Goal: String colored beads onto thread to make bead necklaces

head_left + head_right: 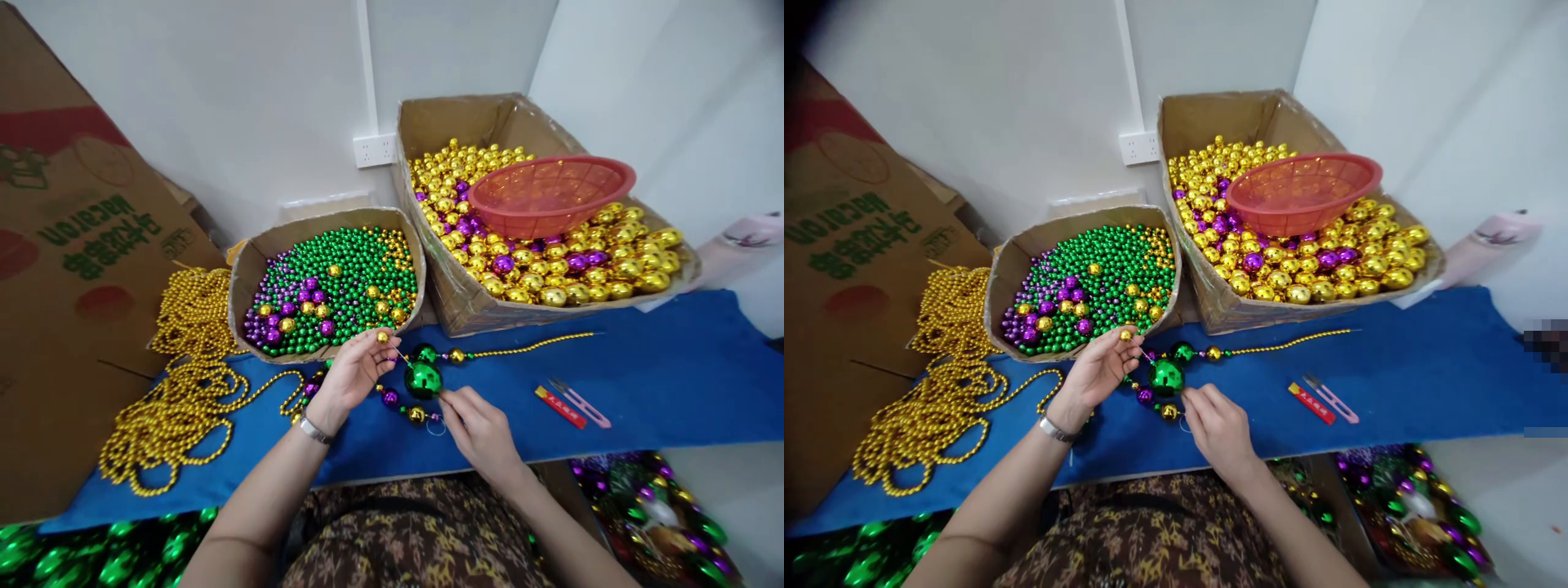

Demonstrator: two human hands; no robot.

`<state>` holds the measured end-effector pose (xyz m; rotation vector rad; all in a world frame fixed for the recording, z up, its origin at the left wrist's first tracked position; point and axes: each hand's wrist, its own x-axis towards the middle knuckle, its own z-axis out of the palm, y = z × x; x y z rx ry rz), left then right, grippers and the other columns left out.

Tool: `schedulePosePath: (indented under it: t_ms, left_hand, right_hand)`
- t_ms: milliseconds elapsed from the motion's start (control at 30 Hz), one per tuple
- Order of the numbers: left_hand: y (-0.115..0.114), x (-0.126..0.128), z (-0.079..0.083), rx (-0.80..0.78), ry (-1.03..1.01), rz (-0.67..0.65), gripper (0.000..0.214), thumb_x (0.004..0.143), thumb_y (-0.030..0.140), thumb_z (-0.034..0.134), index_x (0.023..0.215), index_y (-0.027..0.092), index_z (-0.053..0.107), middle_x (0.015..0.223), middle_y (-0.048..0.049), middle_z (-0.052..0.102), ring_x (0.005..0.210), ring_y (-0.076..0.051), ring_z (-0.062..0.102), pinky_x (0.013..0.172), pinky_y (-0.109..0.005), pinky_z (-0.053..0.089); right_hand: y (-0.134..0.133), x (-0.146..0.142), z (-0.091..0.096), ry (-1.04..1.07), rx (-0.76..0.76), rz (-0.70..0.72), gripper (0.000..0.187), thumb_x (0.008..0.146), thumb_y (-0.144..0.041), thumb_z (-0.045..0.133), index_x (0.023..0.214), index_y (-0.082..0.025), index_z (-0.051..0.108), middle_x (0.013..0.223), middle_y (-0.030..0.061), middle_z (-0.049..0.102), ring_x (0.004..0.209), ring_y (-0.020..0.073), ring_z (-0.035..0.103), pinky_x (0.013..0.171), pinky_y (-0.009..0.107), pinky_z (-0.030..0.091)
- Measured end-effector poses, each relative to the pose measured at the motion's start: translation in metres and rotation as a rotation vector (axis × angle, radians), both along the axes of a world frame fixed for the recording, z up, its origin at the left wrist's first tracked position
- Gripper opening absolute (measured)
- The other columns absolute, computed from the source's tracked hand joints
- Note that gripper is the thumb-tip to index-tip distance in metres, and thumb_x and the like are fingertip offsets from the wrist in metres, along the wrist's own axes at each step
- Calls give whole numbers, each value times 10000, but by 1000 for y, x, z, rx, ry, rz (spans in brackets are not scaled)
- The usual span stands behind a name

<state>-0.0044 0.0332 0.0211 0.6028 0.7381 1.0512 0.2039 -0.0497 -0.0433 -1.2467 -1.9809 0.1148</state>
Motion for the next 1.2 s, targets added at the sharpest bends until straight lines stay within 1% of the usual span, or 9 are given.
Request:
schedulePosePath:
  t_ms: [200, 433, 633, 733, 800, 900, 1000, 1100, 1200]
  left_hand:
    - [-4, -4, -1, 102, 76, 12, 280, 781, 296, 721, 1005, 143, 654, 950, -93, 728, 755, -144, 679, 649, -233, 536]
    - [-16, 7, -8, 308, 339, 60, 253, 813, 342, 698, 963, 143, 657, 911, -91, 734, 780, -140, 668, 670, -220, 506]
    - [-31, 34, -30, 335, 432, -4, 292, 785, 389, 711, 945, 146, 684, 865, -66, 717, 748, -144, 633, 661, -237, 489]
    - [-38, 47, -46, 412, 524, -72, 278, 806, 384, 683, 948, 146, 706, 862, -65, 715, 729, -147, 617, 650, -242, 473]
    - [-42, 54, -57, 480, 623, -112, 264, 832, 371, 646, 962, 154, 720, 873, -69, 724, 729, -160, 623, 647, -255, 471]
    - [-44, 62, -71, 619, 788, -97, 218, 854, 335, 614, 946, 183, 740, 929, -72, 741, 833, -194, 649, 758, -299, 483]
    - [-43, 66, -80, 728, 878, -79, 178, 856, 303, 613, 928, 212, 748, 986, -59, 745, 926, -201, 654, 872, -325, 461]
    - [-41, 68, -85, 776, 942, -95, 169, 858, 283, 606, 922, 216, 748, 991, -57, 747, 923, -197, 661, 879, -328, 457]
    - [-39, 71, -86, 817, 992, -122, 171, 862, 271, 595, 911, 207, 747, 981, -61, 749, 912, -197, 664, 866, -326, 458]
  right_hand:
    - [-1, 3, -3, -38, 26, -7, 209, 972, -188, 446, 1007, -159, 650, 774, 32, 620, 683, 122, 602, 665, 225, 458]
    - [2, 8, -6, -99, 80, -67, 229, 971, -189, 436, 1024, -161, 657, 776, 43, 627, 701, 137, 616, 670, 240, 474]
    - [10, 19, -39, 5, -43, -72, 227, 961, -214, 413, 1029, -176, 625, 836, 63, 674, 748, 174, 669, 671, 264, 530]
    - [12, 28, -59, -12, -125, -89, 248, 913, -176, 423, 1082, -175, 605, 925, 79, 708, 838, 210, 695, 716, 306, 564]
    - [11, 33, -70, -14, -169, -101, 322, 865, -140, 436, 1153, -176, 576, 1024, 85, 713, 918, 225, 698, 766, 335, 577]
    - [9, 33, -85, -23, -218, -126, 461, 799, -87, 430, 1245, -170, 517, 1068, 88, 711, 919, 229, 707, 755, 347, 590]
    - [6, 30, -95, -59, -214, -140, 526, 767, -75, 429, 1281, -169, 488, 1065, 96, 701, 898, 227, 710, 717, 336, 598]
    - [2, 30, -97, -97, -192, -140, 547, 790, -87, 418, 1328, -172, 464, 1070, 104, 669, 884, 215, 706, 664, 307, 599]
    - [-1, 38, -82, -117, -134, -148, 507, 838, -105, 392, 1330, -187, 480, 1060, 103, 650, 857, 209, 702, 616, 294, 592]
